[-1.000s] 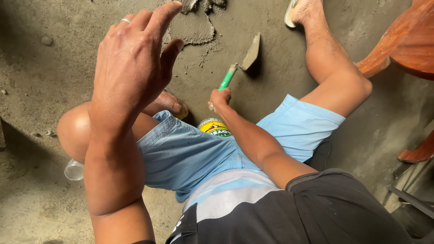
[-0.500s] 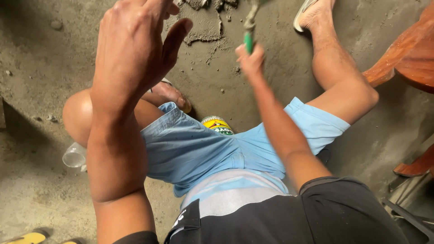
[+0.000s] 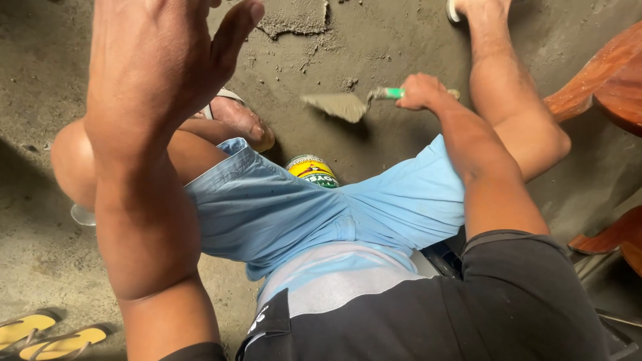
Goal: Using a hand trowel to scrape, move, and level wet cement on a concrete floor while sitting.
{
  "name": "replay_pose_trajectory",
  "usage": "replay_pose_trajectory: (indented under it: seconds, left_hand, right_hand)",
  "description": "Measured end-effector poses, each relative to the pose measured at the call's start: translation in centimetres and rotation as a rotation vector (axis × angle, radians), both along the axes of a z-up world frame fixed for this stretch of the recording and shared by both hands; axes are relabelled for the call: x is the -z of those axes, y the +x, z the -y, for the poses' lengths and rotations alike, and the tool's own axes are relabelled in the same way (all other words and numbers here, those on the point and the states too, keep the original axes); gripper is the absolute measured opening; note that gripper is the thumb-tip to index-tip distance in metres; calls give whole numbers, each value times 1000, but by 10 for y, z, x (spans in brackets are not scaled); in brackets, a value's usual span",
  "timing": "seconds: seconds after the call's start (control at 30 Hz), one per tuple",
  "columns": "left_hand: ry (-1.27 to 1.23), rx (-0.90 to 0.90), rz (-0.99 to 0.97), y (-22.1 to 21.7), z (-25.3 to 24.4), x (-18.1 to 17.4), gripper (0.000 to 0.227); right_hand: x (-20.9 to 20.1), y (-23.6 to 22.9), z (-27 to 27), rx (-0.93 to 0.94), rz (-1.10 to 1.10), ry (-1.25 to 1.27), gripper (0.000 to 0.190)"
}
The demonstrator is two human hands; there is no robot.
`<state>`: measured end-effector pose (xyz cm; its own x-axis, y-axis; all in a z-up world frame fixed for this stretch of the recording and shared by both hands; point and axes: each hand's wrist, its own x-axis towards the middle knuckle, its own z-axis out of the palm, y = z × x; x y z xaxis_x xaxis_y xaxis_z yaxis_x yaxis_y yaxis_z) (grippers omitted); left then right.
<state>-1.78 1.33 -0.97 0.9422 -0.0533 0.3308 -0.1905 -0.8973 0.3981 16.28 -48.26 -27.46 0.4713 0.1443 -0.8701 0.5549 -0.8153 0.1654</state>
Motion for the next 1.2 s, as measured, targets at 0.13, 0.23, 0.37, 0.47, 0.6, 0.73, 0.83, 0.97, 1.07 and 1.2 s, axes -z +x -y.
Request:
replay_pose_trajectory:
  seconds: [0.13,0.23,0.37,0.47,0.6,0.73,0.83,0.97,1.07,1.2]
  left_hand:
    - [-41,-19,-174,5,2,0,30]
    - [-73,-14,-290,14,8,-8,32]
    - [-125,27,-323,23,11,-20,22]
    - [-112,9,-339,24,12,-23,23]
    - [-75,-2,-358,18,10,-20,23]
    - [-75,-4,-345,16,9,-19,32]
    - [-49,7,-332,14,8,-13,38]
    - [-14,-11,-228,7,6,3,32]
    - [5,-32,-248,10,4,2,36]
    - [-9,-22,-277,12,4,-5,34]
  right_hand:
    - [7,-2,11,-69,-70,-59,29]
    - [19,24,14,-129,-33,-75,26]
    - [33,61,3,-293,81,14,12]
    - [38,86,-25,-465,70,-55,24]
    - [18,94,-52,-489,83,-8,17]
    - [20,96,-37,-537,137,29,12]
    - [16,104,-28,-278,176,122,11]
    - [-2,104,-41,-106,172,195,19]
    - [8,73,-41,-503,85,11,21]
    - [25,40,4,-515,-31,104,19]
